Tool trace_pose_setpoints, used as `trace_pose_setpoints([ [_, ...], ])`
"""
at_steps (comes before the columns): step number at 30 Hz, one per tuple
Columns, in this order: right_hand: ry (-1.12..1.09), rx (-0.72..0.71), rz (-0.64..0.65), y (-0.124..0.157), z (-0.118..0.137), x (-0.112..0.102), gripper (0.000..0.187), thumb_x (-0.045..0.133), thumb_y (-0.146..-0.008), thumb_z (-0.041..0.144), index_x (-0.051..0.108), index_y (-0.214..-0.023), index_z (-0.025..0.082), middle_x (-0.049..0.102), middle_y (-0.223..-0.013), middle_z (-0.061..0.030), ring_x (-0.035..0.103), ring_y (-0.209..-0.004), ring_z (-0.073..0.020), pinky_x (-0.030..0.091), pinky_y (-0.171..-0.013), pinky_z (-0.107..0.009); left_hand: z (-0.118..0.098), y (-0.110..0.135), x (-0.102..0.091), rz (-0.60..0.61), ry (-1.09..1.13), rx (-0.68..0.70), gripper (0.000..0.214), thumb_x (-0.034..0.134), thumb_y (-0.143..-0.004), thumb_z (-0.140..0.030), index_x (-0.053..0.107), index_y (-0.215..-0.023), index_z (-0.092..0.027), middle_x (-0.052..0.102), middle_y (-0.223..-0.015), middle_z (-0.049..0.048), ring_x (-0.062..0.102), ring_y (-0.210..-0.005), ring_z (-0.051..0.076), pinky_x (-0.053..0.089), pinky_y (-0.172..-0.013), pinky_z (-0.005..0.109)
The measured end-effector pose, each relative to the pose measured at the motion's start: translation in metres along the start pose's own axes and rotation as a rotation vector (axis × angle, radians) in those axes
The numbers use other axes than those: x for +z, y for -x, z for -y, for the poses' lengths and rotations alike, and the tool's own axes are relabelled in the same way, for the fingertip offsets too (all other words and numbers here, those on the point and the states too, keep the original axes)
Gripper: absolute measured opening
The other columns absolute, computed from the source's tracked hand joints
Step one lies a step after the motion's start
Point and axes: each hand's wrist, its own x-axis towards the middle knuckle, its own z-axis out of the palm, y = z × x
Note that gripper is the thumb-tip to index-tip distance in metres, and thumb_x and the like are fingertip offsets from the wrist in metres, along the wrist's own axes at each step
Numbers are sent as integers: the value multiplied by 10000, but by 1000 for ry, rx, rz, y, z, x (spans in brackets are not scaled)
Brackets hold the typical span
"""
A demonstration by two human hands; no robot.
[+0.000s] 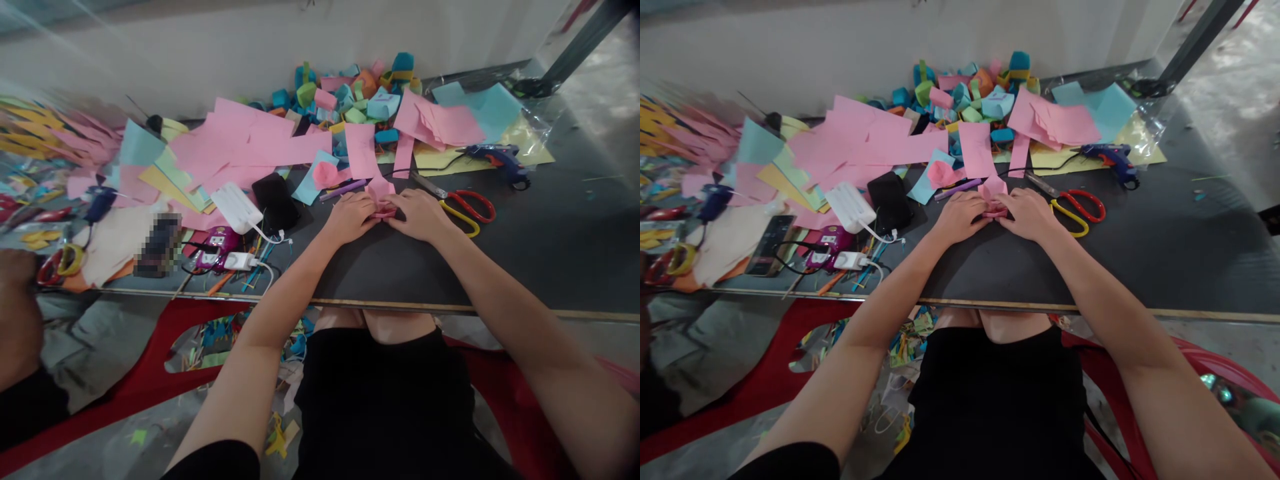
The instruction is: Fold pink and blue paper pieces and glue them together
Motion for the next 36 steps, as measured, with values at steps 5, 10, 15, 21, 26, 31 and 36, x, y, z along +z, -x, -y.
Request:
trace_pose_setpoints([
  [5, -16, -10, -20, 1, -2, 2, 471, 626, -944, 395, 667, -1379, 219, 761, -1134, -161, 677, -1077, -354, 494, -954, -476, 1, 0, 2, -11, 12, 4, 236, 637, -1015, -345, 759, -1118, -171, 789, -1169, 128, 691, -1201, 294, 523, -1035, 459],
  [10, 6, -4, -21, 1, 1, 0, 443, 628, -941, 391, 689, -1341, 211, 752, -1109, -163, 673, -1065, -350, 489, -939, -461, -1, 0, 1, 16, -1, -15, 280, 628, -1018, -351, 736, -1169, -142, 766, -1235, 164, 660, -1272, 317, 508, -1089, 485],
  [15, 9, -4, -27, 1, 1, 1, 441, 630, -943, 388, 688, -1337, 198, 748, -1107, -160, 678, -1058, -335, 496, -937, -447, -3, 0, -1, 4, -1, -35, 266, 647, -1010, -326, 743, -1182, -148, 770, -1253, 157, 643, -1332, 316, 504, -1129, 505],
  [21, -3, -6, -53, 2, -1, 3, 423, 634, -941, 395, 691, -1327, 231, 752, -1115, -146, 680, -1050, -333, 503, -934, -461, 0, 0, 0, 19, 17, -40, 253, 653, -1011, -316, 754, -1188, -165, 775, -1264, 144, 652, -1332, 299, 513, -1138, 506],
  [26, 4, 1, -45, 2, 0, 2, 423, 634, -941, 387, 703, -1321, 216, 753, -1122, -154, 681, -1063, -332, 507, -939, -455, 3, 1, 3, 2, 39, -9, 233, 652, -1011, -304, 764, -1181, -189, 770, -1282, 128, 665, -1310, 283, 527, -1125, 500],
  [31, 2, 0, -24, 1, 1, 0, 442, 628, -941, 378, 696, -1344, 209, 756, -1139, -165, 684, -1073, -345, 503, -946, -471, 4, 1, 5, -11, 57, -10, 219, 670, -1000, -269, 771, -1181, -199, 768, -1285, 128, 675, -1295, 276, 533, -1120, 506],
  [36, -1, 15, -1, 1, 1, -1, 452, 626, -941, 380, 689, -1351, 201, 752, -1152, -169, 677, -1096, -349, 495, -954, -462, 3, 0, 2, 20, 51, -12, 231, 660, -1007, -259, 762, -1200, -185, 762, -1300, 135, 671, -1310, 273, 524, -1119, 480],
])
